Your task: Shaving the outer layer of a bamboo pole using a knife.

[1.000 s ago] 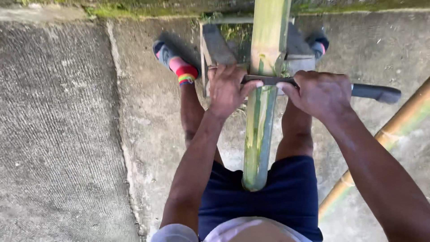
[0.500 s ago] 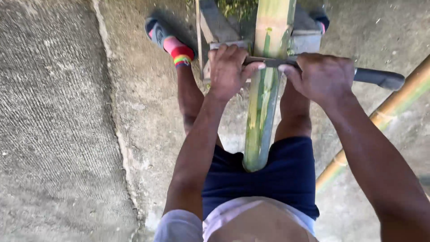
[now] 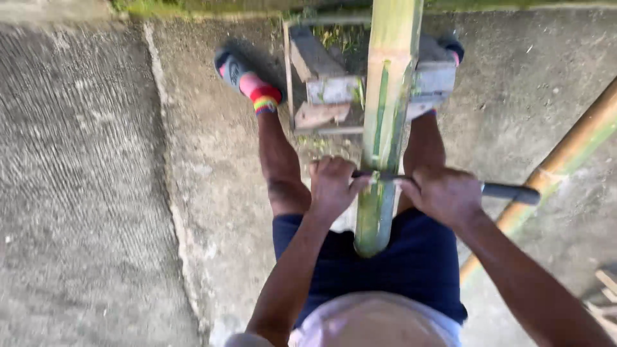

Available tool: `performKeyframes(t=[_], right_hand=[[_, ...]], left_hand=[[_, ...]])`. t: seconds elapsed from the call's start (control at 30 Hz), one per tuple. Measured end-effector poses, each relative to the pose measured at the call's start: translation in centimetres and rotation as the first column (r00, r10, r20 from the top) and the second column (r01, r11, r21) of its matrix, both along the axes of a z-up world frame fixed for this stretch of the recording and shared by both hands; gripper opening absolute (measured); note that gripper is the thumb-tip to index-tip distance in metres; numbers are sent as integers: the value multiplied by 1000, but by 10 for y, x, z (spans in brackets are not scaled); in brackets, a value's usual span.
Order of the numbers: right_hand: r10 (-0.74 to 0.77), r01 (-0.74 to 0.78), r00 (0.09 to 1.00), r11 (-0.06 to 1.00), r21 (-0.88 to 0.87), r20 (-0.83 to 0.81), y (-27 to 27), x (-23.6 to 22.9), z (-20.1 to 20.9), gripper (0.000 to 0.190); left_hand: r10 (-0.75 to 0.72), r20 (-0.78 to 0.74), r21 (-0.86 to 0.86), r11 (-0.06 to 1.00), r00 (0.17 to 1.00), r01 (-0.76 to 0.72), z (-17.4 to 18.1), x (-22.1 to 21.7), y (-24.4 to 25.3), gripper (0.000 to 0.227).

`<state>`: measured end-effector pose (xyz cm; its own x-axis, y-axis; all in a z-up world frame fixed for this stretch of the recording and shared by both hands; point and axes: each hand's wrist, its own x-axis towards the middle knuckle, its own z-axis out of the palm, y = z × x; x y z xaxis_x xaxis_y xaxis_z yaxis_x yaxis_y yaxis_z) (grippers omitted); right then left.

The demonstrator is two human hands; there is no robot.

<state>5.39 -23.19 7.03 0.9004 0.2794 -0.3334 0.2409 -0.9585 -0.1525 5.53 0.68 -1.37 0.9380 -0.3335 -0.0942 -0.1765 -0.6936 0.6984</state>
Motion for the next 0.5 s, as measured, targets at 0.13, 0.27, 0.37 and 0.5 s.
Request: performKeyframes(t=[0.13, 0.27, 0.37, 0.5], right_hand=[[-6, 7, 1000, 1000, 19, -11, -5, -63, -20, 48], [-12, -4, 987, 995, 100, 160, -33, -9, -40, 59], [25, -53, 958, 994, 91, 286, -58, 74, -57, 63], [5, -69, 904, 989, 133, 427, -71, 155, -70, 64]], left_hand=[[51, -4, 3, 999, 999, -51, 1, -65, 2, 49], [1, 146, 66, 998, 989, -11, -4, 3, -16, 47], [25, 280, 31, 999, 960, -35, 0, 101, -34, 43], [-27, 405, 84, 996, 914, -8, 7, 198, -42, 44]])
